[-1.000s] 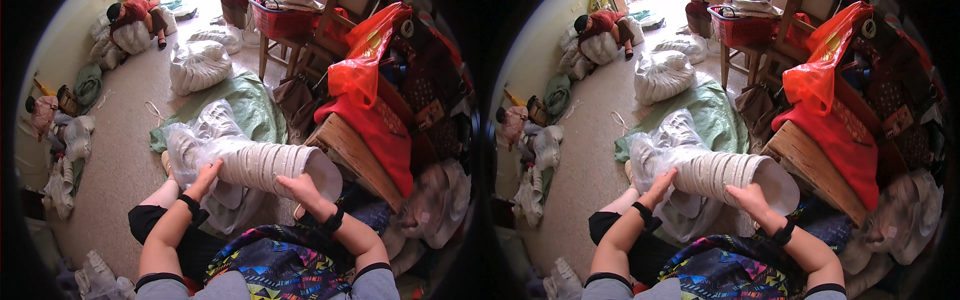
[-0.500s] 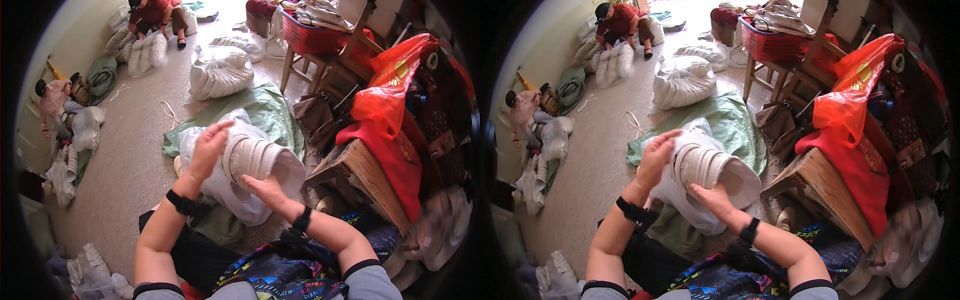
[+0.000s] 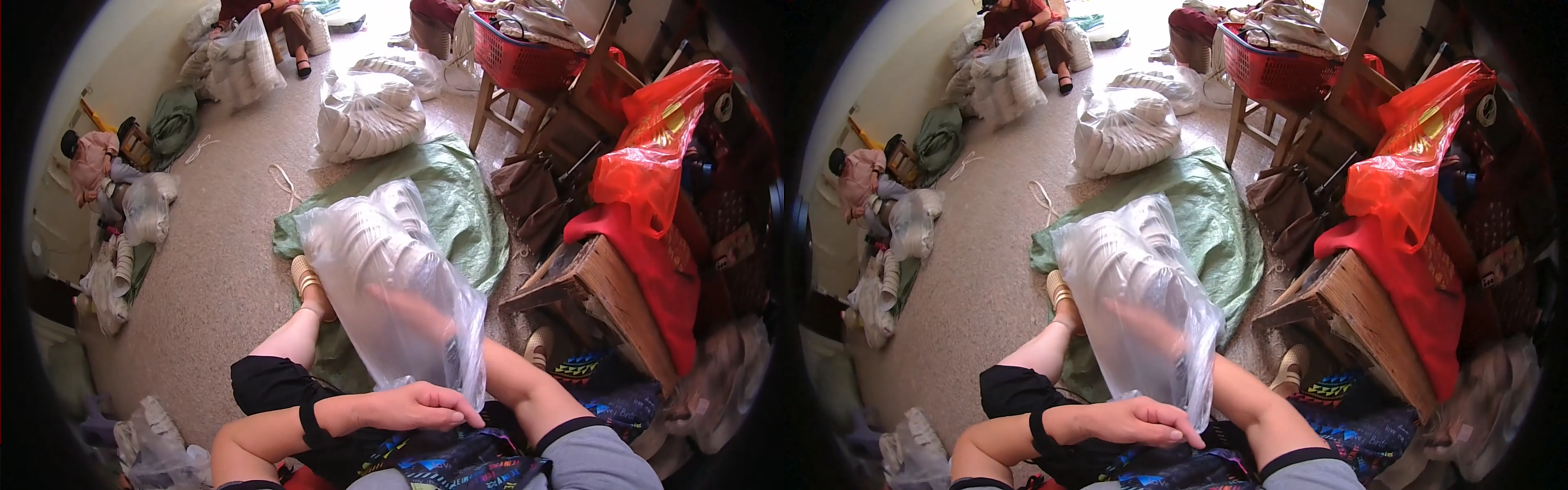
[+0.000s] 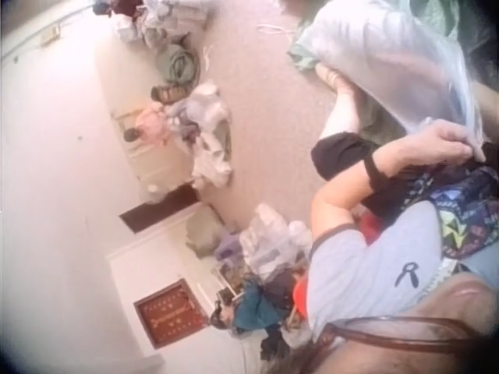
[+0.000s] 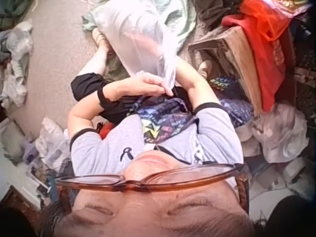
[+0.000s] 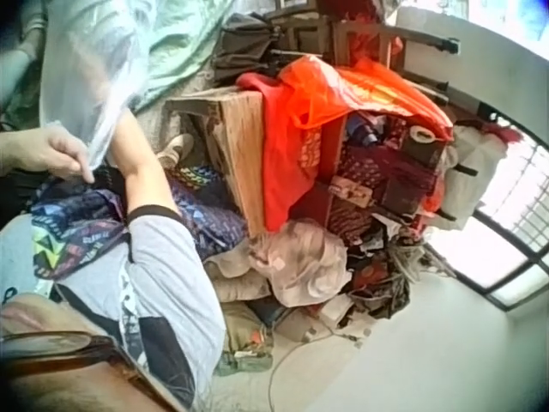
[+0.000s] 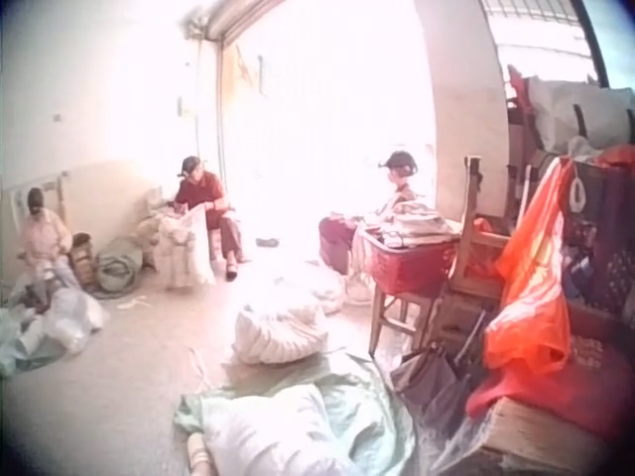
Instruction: The recorder takes shoe components from a stack, places them into plastic bags, organizes them into larger sacks, and then laces a shoe.
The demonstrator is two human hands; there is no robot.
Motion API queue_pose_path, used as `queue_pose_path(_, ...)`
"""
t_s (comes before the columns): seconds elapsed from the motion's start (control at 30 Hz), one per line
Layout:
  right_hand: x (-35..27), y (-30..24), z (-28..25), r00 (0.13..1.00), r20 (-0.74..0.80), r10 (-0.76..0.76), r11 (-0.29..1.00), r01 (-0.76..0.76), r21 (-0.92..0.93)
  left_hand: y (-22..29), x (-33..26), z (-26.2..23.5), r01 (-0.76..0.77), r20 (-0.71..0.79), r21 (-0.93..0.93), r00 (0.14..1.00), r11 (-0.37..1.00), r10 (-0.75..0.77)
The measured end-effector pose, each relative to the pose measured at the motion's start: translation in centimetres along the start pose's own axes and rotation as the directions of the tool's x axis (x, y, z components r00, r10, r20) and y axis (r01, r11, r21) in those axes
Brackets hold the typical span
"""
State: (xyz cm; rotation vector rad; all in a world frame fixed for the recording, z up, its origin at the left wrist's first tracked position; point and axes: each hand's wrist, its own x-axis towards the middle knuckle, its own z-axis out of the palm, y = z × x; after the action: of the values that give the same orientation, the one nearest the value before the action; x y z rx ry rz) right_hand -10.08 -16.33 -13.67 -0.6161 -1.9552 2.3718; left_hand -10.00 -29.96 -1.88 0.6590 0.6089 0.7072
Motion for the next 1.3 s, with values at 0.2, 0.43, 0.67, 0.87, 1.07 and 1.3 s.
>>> queue_pose_path(0.2,-0.4,4.3,-0.8,1.0,-0.012,0.025,0.991,-0.023,0.135,-2.8,0.0,-1.0,0.263,0.005,-0.208,0.963,0.942,-0.268)
queue_pose_path(0.43,-0.5,8.0,-0.6,0.993,-0.065,0.095,0.946,-0.07,0.317,-1.6,3.4,-7.3,0.136,-0.474,0.836,0.666,0.532,0.575)
queue_pose_path(0.67,-6.5,10.8,-5.6,0.977,-0.153,-0.146,0.902,0.068,-0.427,-2.0,3.5,-13.4,0.547,-0.732,0.674,0.585,0.496,0.35)
queue_pose_path(0.87,-11.0,13.0,-11.5,0.704,-0.71,-0.015,0.768,-0.446,-0.458,-5.6,2.1,-15.6,0.398,-0.418,0.899,0.658,0.182,0.626)
queue_pose_path(1.07,-8.6,15.0,-12.1,0.695,-0.719,0.021,0.787,-0.454,-0.417,-7.4,-0.6,-12.3,0.382,-0.806,0.377,0.584,0.843,0.095)
queue_pose_path(1.3,-8.2,15.6,-12.9,0.681,-0.713,0.17,0.659,-0.616,-0.431,-12.0,-4.1,-12.6,0.543,-0.897,0.338,-0.062,0.769,0.437)
